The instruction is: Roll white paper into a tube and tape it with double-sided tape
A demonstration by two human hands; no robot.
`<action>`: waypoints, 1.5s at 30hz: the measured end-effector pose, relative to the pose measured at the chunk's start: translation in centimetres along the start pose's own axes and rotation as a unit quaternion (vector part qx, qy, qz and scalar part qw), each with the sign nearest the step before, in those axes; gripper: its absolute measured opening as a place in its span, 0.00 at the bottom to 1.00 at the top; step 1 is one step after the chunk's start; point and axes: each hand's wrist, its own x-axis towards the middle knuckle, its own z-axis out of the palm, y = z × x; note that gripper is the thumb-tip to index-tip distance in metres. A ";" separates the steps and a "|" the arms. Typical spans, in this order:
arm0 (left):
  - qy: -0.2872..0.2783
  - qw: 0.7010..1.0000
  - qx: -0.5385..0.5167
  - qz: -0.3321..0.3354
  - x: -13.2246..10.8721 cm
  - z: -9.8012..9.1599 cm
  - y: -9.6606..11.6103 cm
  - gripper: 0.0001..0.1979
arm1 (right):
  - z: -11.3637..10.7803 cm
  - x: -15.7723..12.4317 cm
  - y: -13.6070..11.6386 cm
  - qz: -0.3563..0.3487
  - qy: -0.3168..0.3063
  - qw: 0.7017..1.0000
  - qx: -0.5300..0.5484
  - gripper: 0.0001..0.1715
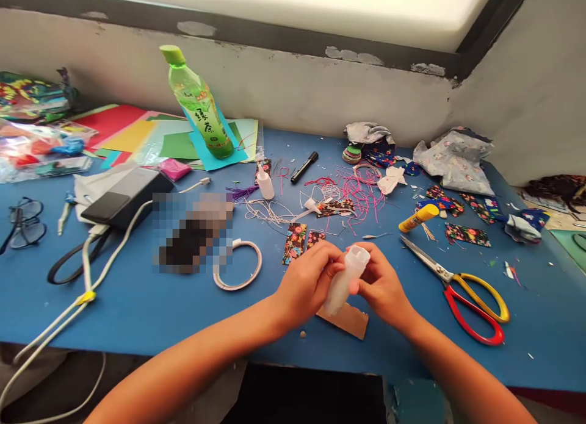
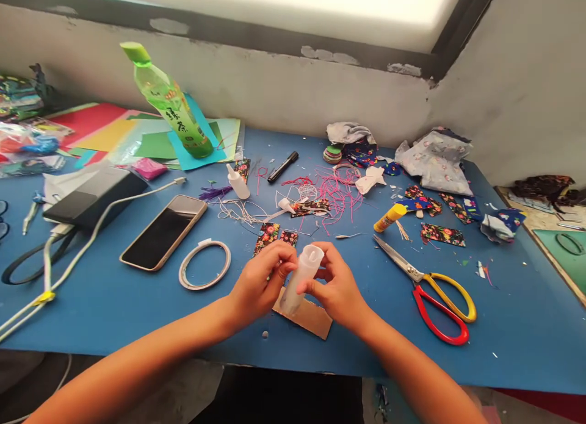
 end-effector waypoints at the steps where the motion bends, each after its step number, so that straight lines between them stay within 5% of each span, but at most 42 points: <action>1: -0.017 1.000 0.000 -0.018 0.0 -0.1 0.1 0.07 | 0.0 0.0 0.1 0.012 -0.005 1.000 0.006 0.34; 7: -0.099 0.983 -0.065 -0.142 0.0 -0.6 0.7 0.10 | -0.7 -0.2 0.0 0.058 -0.021 0.998 0.034 0.30; 14: -0.082 0.959 -0.194 -0.189 -0.4 -0.6 1.0 0.10 | -1.3 -0.7 -0.4 0.041 -0.033 0.998 0.039 0.25; 25: 0.030 0.996 -0.076 -0.047 -0.6 -0.3 1.4 0.04 | -0.5 -1.6 0.6 -0.169 0.037 0.982 -0.077 0.25; 38: -0.019 0.982 -0.084 -0.168 -1.0 0.2 0.9 0.09 | -0.4 -1.8 0.7 -0.096 -0.005 0.995 -0.037 0.25; 45: -0.001 0.983 -0.101 -0.153 -0.5 -0.4 0.9 0.09 | -0.5 -1.9 0.7 -0.090 0.004 0.995 -0.035 0.23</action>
